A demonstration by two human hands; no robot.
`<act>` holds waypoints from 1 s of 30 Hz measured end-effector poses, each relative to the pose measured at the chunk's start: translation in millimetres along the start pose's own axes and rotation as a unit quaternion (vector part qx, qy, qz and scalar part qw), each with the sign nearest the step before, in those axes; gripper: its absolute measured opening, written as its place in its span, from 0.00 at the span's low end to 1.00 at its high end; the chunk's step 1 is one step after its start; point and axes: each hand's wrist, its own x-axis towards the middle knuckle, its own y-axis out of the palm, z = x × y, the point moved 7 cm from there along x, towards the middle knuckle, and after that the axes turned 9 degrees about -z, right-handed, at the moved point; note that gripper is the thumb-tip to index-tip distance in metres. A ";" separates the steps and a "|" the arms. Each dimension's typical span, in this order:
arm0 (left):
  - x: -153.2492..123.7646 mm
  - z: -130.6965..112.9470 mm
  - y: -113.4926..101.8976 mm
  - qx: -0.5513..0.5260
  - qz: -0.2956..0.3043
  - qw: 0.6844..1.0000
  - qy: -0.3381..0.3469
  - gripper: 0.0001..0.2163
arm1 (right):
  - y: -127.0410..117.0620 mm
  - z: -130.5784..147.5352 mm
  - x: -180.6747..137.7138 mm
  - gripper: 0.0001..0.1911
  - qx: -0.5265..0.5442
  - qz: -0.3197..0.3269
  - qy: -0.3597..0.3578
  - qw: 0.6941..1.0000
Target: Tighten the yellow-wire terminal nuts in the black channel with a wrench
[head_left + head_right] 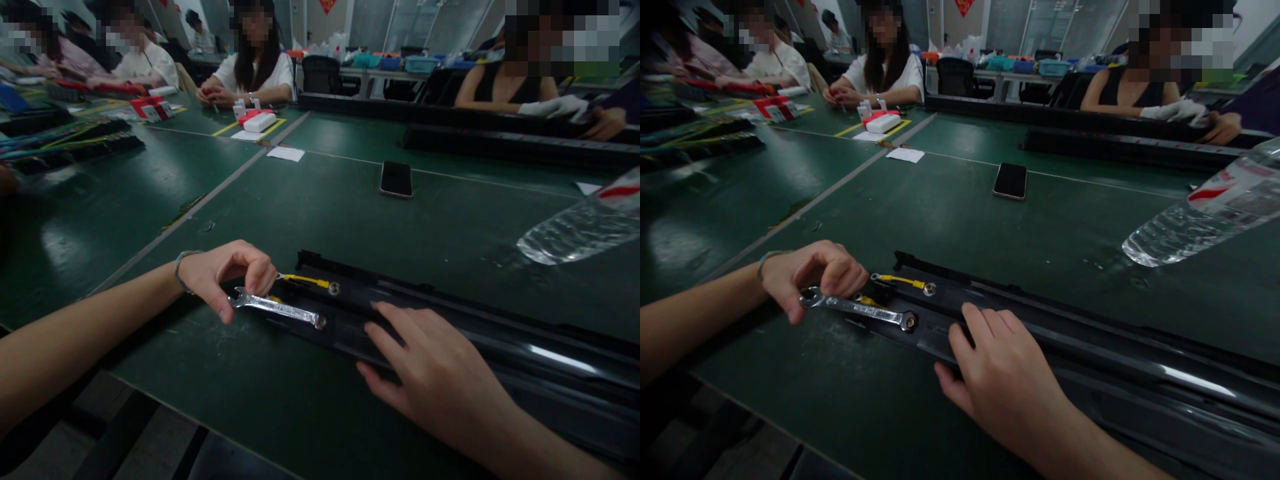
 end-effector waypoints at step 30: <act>3.9 7.4 -16.5 0.026 -0.066 0.997 -0.037 0.11 | 0.4 0.4 0.6 0.12 0.001 0.019 -0.001 1.000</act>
